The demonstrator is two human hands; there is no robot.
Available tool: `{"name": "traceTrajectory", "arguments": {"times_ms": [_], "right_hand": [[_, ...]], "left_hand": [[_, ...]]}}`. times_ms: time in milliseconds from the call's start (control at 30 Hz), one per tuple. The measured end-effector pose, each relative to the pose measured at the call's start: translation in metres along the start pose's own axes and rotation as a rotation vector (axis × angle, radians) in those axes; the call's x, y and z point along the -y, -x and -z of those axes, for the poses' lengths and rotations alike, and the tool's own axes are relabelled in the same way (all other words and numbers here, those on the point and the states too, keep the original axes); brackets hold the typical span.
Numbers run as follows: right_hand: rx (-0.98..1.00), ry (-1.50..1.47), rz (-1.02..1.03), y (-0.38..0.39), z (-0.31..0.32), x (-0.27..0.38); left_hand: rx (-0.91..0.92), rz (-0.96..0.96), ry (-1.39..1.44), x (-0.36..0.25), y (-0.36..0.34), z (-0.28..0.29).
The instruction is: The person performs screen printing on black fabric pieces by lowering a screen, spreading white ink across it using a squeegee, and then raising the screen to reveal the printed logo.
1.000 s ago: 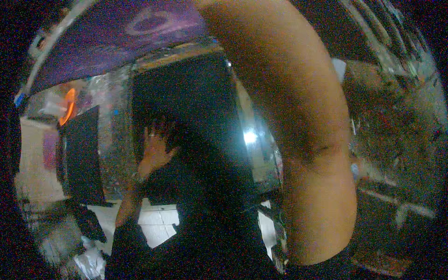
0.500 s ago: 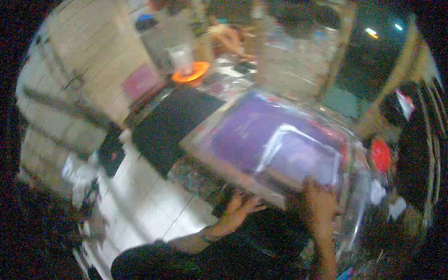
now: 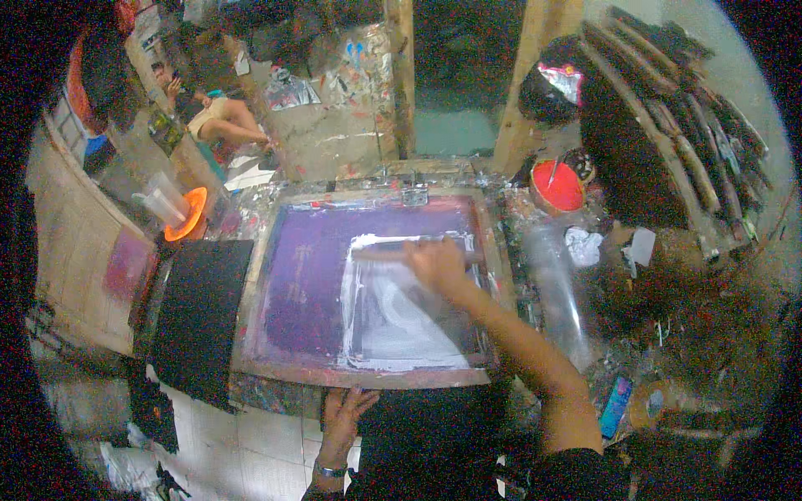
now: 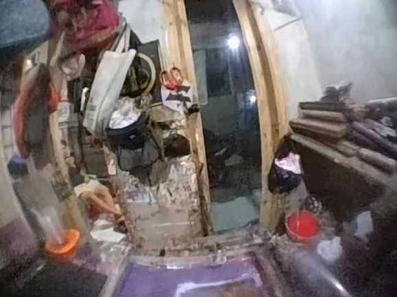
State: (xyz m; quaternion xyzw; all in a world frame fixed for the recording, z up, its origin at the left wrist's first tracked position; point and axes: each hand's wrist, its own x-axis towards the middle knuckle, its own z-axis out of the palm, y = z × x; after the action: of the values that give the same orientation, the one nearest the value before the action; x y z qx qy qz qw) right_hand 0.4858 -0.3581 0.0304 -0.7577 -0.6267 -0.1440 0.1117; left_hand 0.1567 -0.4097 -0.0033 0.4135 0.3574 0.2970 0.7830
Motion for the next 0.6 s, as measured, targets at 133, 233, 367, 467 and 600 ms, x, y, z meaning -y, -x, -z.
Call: {"name": "traceTrajectory", "arguments": {"times_ms": [133,233,367,467,600], "right_hand": [[0.277,-0.12,-0.018,-0.001,-0.016,-0.022],[0.567,-0.24,0.114,0.023,0.008,-0.012],[0.522,-0.152,0.187,-0.005,0.016,-0.015],[0.38,0.017,0.096,-0.058,-0.008,-0.045],[0.225,0.106,-0.096,-0.043,-0.029,-0.045]], "left_hand": [[-0.008,0.142,-0.175,0.006,-0.007,0.015],[-0.019,0.236,-0.241,0.014,-0.015,0.023],[-0.022,0.262,-0.231,0.015,-0.021,0.022],[-0.026,0.271,-0.236,0.012,-0.022,0.019],[-0.042,0.325,-0.284,0.01,-0.023,0.017]]}}
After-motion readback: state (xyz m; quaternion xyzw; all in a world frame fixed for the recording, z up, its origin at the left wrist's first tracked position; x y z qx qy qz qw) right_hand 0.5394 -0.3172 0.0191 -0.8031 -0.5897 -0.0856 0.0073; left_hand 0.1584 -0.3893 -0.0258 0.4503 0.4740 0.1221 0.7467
